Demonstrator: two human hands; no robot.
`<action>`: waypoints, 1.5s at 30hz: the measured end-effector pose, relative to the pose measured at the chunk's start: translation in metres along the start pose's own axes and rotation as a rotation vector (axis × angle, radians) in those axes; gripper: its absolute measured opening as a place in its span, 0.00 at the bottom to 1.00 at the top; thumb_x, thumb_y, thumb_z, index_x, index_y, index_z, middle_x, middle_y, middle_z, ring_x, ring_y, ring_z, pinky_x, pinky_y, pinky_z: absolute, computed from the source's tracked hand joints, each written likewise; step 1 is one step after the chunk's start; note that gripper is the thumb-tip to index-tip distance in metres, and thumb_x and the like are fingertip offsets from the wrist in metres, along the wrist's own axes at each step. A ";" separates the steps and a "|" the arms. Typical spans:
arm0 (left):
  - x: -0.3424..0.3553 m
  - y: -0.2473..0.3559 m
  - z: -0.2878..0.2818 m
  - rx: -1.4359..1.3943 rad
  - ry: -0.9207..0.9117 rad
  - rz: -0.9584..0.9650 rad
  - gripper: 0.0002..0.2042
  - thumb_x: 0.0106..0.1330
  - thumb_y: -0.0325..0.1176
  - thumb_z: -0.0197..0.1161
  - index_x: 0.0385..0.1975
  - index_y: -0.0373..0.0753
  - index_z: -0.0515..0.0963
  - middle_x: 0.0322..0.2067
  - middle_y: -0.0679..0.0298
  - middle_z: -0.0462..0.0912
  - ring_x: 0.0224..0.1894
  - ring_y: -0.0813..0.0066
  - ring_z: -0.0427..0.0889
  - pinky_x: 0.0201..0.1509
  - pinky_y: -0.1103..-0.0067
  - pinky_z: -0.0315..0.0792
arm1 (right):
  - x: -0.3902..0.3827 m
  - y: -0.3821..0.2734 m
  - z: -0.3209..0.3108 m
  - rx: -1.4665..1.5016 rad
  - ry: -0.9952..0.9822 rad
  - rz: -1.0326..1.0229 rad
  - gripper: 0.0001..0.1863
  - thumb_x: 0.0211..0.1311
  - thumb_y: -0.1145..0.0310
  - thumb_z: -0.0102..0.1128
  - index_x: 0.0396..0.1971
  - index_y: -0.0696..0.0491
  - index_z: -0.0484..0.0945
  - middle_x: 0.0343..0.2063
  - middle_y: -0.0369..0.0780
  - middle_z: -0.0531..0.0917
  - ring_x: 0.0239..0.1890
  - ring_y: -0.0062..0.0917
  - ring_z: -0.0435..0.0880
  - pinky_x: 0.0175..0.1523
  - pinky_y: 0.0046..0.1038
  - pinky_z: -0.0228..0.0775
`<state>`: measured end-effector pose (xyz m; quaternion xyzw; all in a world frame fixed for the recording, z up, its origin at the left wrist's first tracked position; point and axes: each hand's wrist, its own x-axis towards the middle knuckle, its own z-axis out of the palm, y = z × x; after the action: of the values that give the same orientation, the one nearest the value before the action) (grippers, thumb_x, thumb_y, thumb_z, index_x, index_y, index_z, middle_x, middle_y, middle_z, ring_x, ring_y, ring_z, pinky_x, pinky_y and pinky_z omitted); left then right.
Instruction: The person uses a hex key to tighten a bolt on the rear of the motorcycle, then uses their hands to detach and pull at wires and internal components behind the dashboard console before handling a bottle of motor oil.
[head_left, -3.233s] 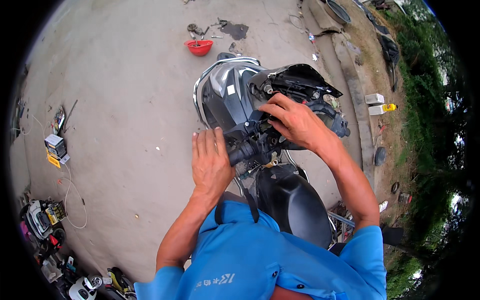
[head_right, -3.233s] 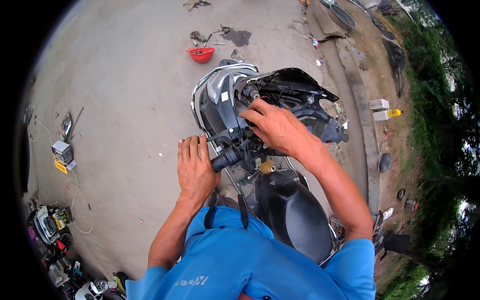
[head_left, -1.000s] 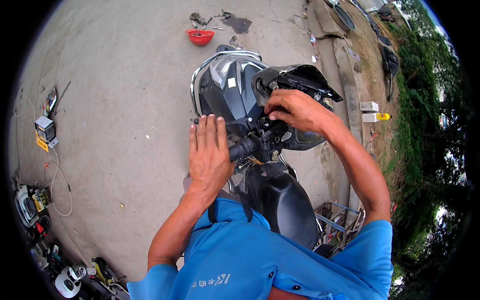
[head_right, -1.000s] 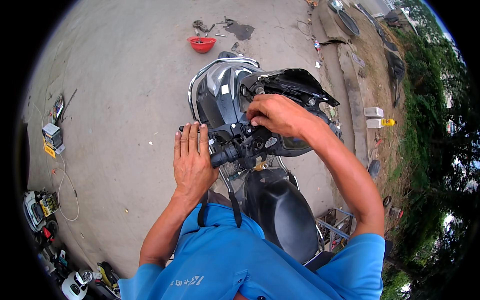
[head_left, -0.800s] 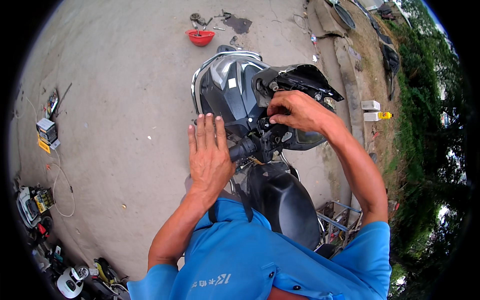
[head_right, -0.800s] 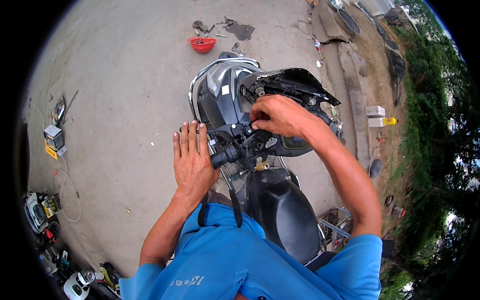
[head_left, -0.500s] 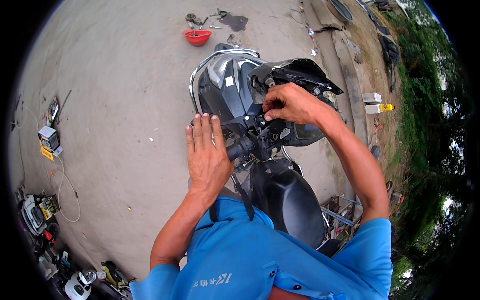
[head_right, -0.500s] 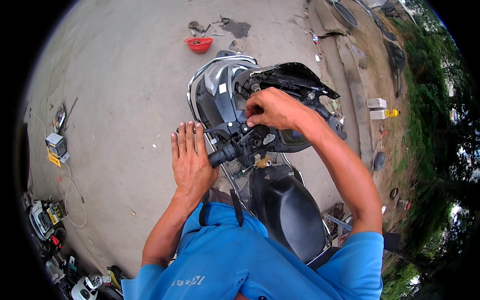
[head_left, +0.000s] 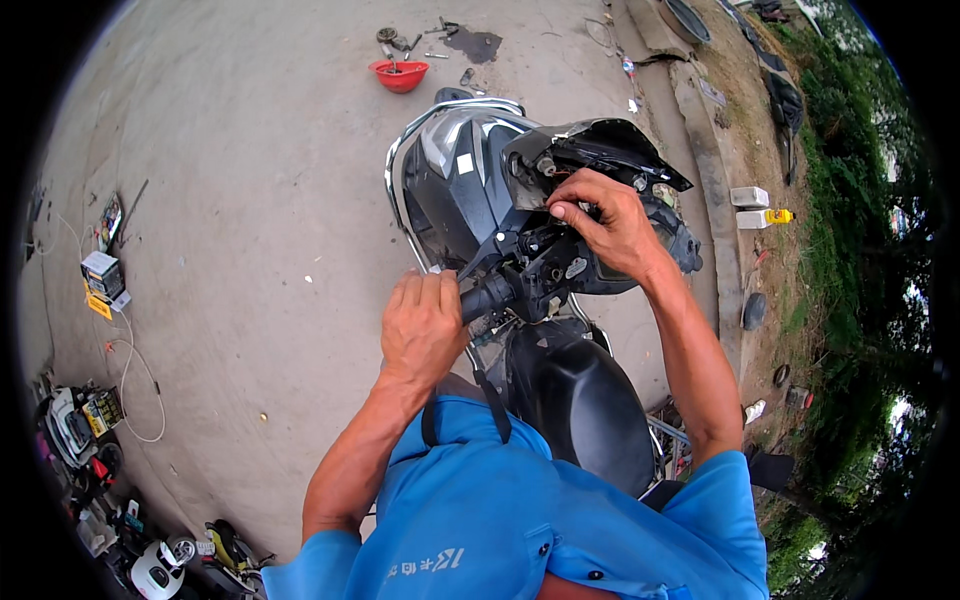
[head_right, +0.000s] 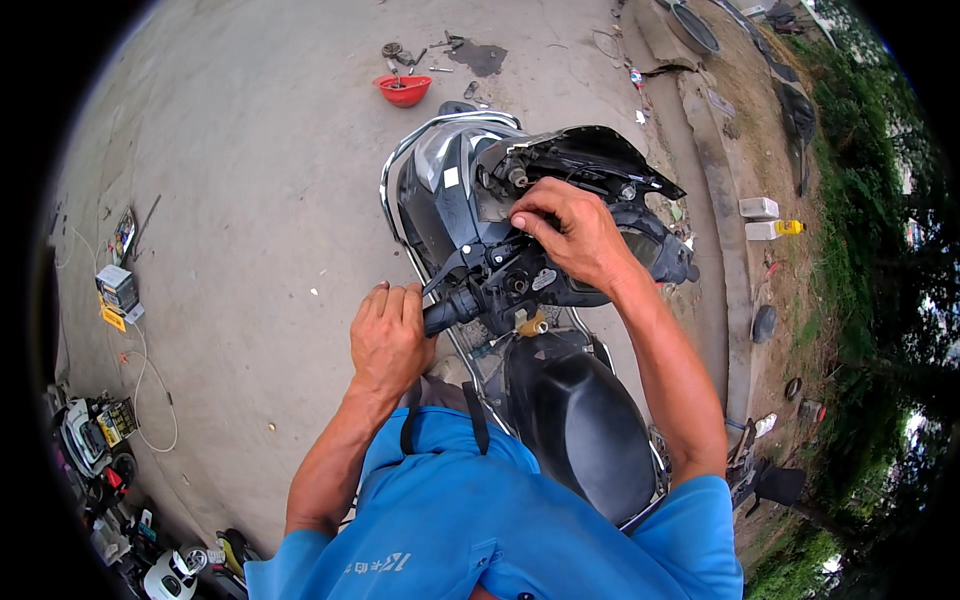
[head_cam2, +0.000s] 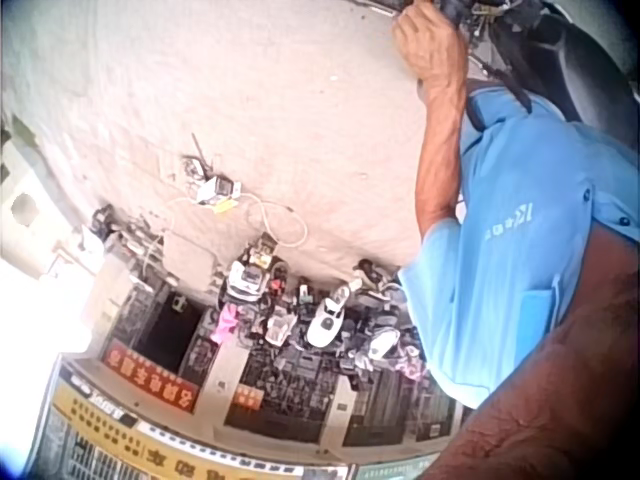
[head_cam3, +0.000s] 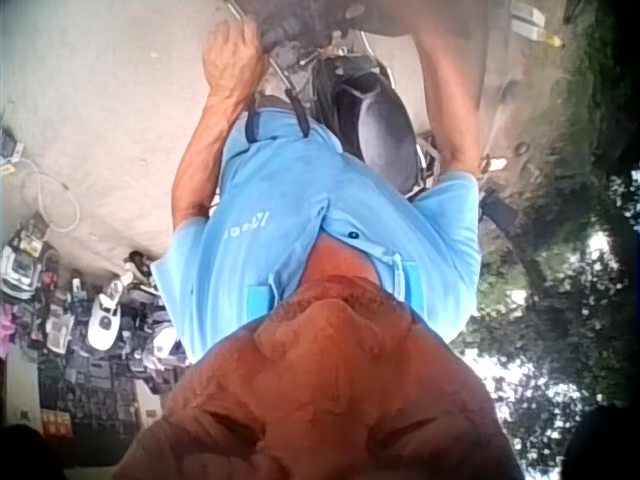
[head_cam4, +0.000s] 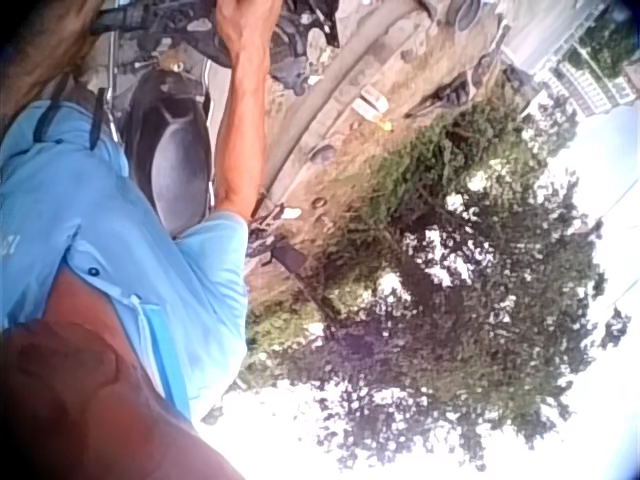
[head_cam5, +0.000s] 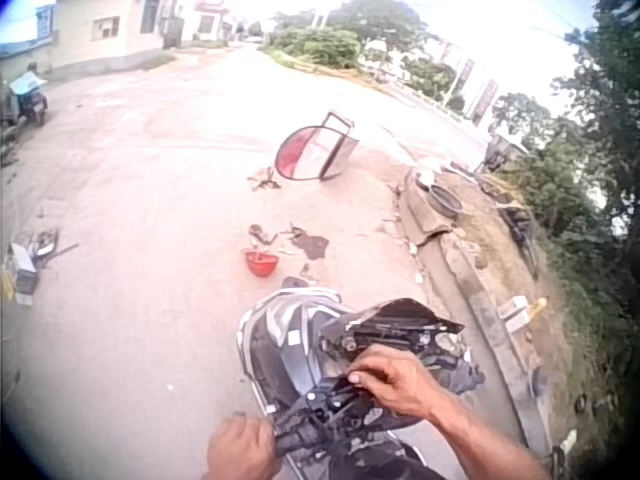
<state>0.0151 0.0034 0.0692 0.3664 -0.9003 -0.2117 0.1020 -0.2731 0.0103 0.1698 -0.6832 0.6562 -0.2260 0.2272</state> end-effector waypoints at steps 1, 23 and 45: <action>0.000 -0.001 0.000 -0.014 -0.011 0.018 0.34 0.51 0.32 0.75 0.61 0.28 0.74 0.52 0.48 0.81 0.63 0.48 0.76 0.80 0.53 0.57 | -0.004 0.000 0.004 0.014 0.083 0.003 0.07 0.68 0.69 0.69 0.40 0.57 0.86 0.36 0.41 0.85 0.39 0.33 0.86 0.44 0.32 0.77; 0.015 0.026 -0.022 0.249 0.334 -0.098 0.28 0.48 0.32 0.75 0.51 0.29 0.79 0.45 0.49 0.83 0.56 0.49 0.81 0.75 0.53 0.66 | -0.017 0.019 0.050 0.063 0.616 -0.062 0.04 0.62 0.73 0.72 0.33 0.57 0.86 0.32 0.40 0.86 0.34 0.31 0.84 0.40 0.29 0.75; 0.004 0.009 -0.004 0.110 0.209 -0.027 0.30 0.51 0.37 0.77 0.54 0.31 0.76 0.50 0.49 0.80 0.61 0.48 0.77 0.76 0.53 0.62 | 0.017 0.008 0.004 0.042 -0.225 0.301 0.20 0.49 0.63 0.77 0.41 0.60 0.88 0.34 0.48 0.90 0.39 0.37 0.90 0.48 0.35 0.80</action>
<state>0.0082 0.0053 0.0775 0.4036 -0.8900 -0.1240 0.1719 -0.2760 -0.0066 0.1618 -0.5933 0.7166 -0.1254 0.3446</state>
